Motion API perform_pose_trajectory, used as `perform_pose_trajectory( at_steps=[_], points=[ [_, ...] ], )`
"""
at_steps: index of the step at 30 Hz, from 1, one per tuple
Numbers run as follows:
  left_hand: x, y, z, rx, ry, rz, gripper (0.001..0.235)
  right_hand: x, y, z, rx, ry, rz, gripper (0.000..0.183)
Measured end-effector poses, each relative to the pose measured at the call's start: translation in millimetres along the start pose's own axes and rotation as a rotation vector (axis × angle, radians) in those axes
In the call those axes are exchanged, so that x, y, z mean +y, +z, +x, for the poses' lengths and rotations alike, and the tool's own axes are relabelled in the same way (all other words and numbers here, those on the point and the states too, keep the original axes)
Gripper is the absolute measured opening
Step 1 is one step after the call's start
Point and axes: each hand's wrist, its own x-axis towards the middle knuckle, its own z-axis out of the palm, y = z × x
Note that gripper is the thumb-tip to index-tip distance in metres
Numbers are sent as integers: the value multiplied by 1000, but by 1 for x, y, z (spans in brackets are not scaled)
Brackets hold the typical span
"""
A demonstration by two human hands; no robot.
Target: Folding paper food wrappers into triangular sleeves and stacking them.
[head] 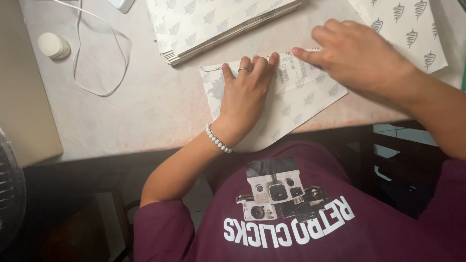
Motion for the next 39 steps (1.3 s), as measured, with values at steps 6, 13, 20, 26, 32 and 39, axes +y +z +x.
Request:
perform_pose_trajectory(
  at_steps=[6, 13, 20, 26, 32, 39],
  points=[
    [0, 0, 0, -16, 33, 10, 66, 23, 24, -43, -165, 179, 227, 52],
    [-13, -10, 26, 56, 69, -223, 42, 18, 41, -50, -100, 291, 400, 51],
    [-34, 6, 51, -143, 78, -337, 24, 0, 59, -55, 639, 330, 887, 38],
    [-44, -54, 44, -206, 1, -849, 14, -9, 16, -41, 680, 370, 1488, 76],
    [-46, -94, 17, 20, 56, -986, 28, 6, -45, -42, 797, 281, 1553, 56],
    [-41, -123, 18, 204, 24, -1015, 31, 33, -112, -37, 571, 198, 1188, 16]
  ],
)
